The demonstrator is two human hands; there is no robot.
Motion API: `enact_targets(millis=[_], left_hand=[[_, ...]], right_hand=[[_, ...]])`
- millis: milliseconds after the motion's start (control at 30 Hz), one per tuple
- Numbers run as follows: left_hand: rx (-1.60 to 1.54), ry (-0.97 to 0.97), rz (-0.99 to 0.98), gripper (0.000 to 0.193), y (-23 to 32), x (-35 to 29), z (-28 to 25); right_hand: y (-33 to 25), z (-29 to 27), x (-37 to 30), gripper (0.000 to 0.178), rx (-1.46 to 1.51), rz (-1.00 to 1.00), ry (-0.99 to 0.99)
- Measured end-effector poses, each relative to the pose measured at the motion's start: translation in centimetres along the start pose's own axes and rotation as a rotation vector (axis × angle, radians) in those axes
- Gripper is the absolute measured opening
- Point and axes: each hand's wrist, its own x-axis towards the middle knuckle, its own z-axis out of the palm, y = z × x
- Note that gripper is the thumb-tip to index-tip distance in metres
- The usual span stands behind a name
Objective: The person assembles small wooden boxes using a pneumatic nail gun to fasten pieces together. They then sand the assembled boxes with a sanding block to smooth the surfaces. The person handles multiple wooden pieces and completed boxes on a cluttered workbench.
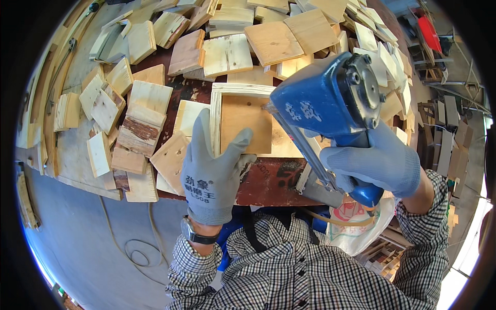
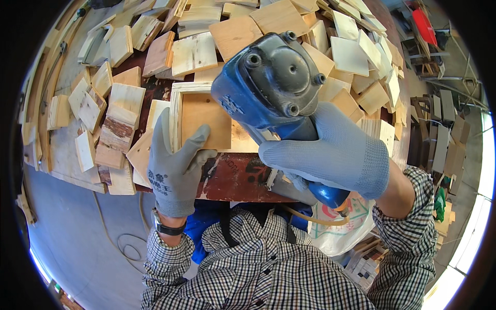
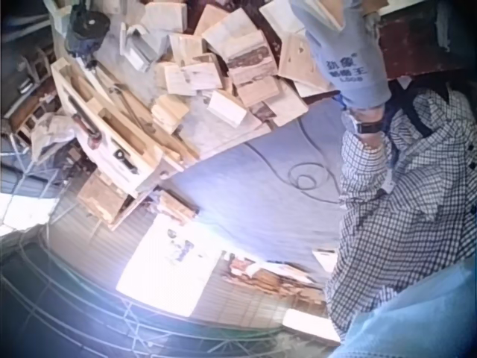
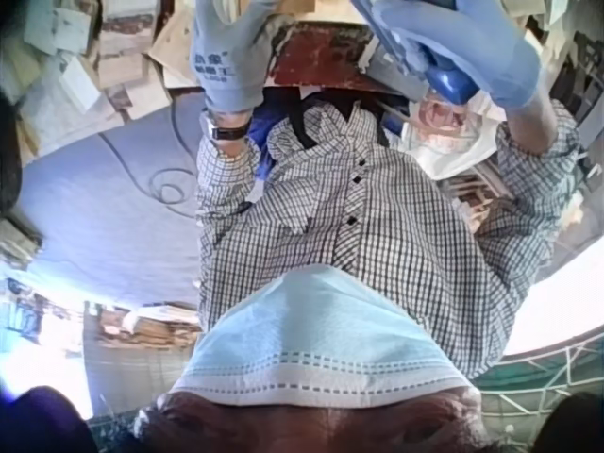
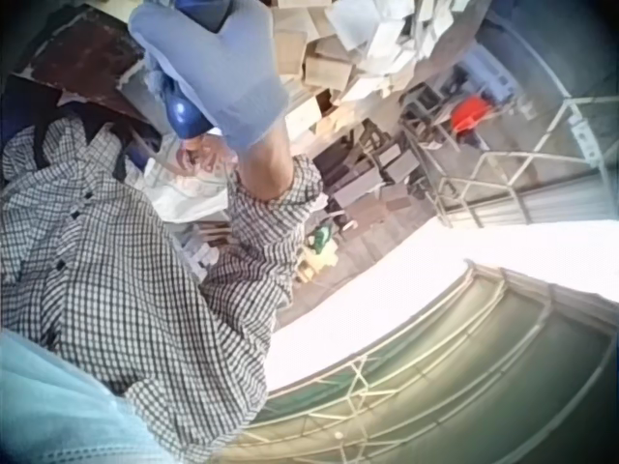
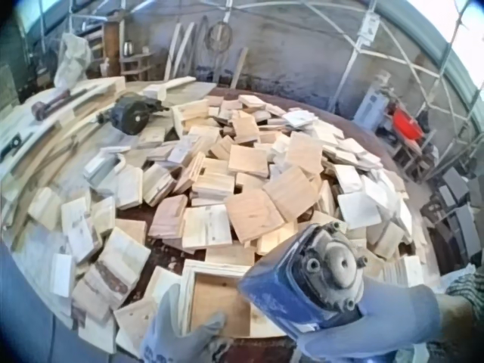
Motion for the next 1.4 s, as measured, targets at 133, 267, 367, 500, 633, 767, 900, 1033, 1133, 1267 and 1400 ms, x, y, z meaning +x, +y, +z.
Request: enact_targets(millis=[133, 267, 367, 500, 633, 767, 900, 1033, 1133, 1267, 1400], left_hand=[[-0.021, 0.013, 0.009, 0.053, -0.1, 0.0, -0.3], [-0.047, 0.006, 0.004, 0.053, -0.1, 0.0, 0.0], [-0.06, 0.0, -0.006, 0.053, -0.1, 0.0, 0.0], [-0.058, -0.001, -0.023, 0.052, -0.2, -0.2, -0.2], [-0.018, 0.01, 0.003, 0.052, 0.0, -0.1, -0.1], [-0.007, 0.008, 0.03, 0.051, -0.6, -0.3, 0.1], [-0.042, -0.005, 0.001, 0.052, -0.2, -0.1, -0.1], [-0.061, -0.004, -0.003, 0.053, -0.2, 0.0, -0.3], [-0.06, -0.002, 0.013, 0.053, -0.1, 0.1, -0.3], [-0.052, -0.003, 0.03, 0.051, -0.5, -0.1, -0.2], [-0.018, 0.021, 0.069, 0.05, -0.6, -0.1, -0.1]], right_hand=[[-0.8, 0.7, 0.2, 0.043, -0.009, 0.004, 0.018], [-0.7, 0.6, 0.2, 0.042, -0.034, 0.01, 0.002], [-0.8, 0.5, 0.2, 0.043, -0.035, 0.008, -0.006], [-1.1, 0.5, 0.1, 0.041, -0.06, 0.03, -0.014], [-0.9, 0.1, 0.3, 0.039, -0.093, 0.057, 0.018], [-1.2, -0.1, 0.3, 0.035, -0.1, 0.054, 0.001], [-0.7, -0.2, 0.5, 0.033, -0.093, 0.018, -0.027], [0.1, -0.3, 0.7, 0.034, -0.109, -0.011, -0.013], [-0.2, -0.4, 0.4, 0.035, -0.069, -0.022, -0.024], [0.4, -0.4, 0.9, 0.036, -0.089, -0.052, -0.019], [0.8, -0.3, 1.3, 0.036, -0.075, -0.072, -0.008]])
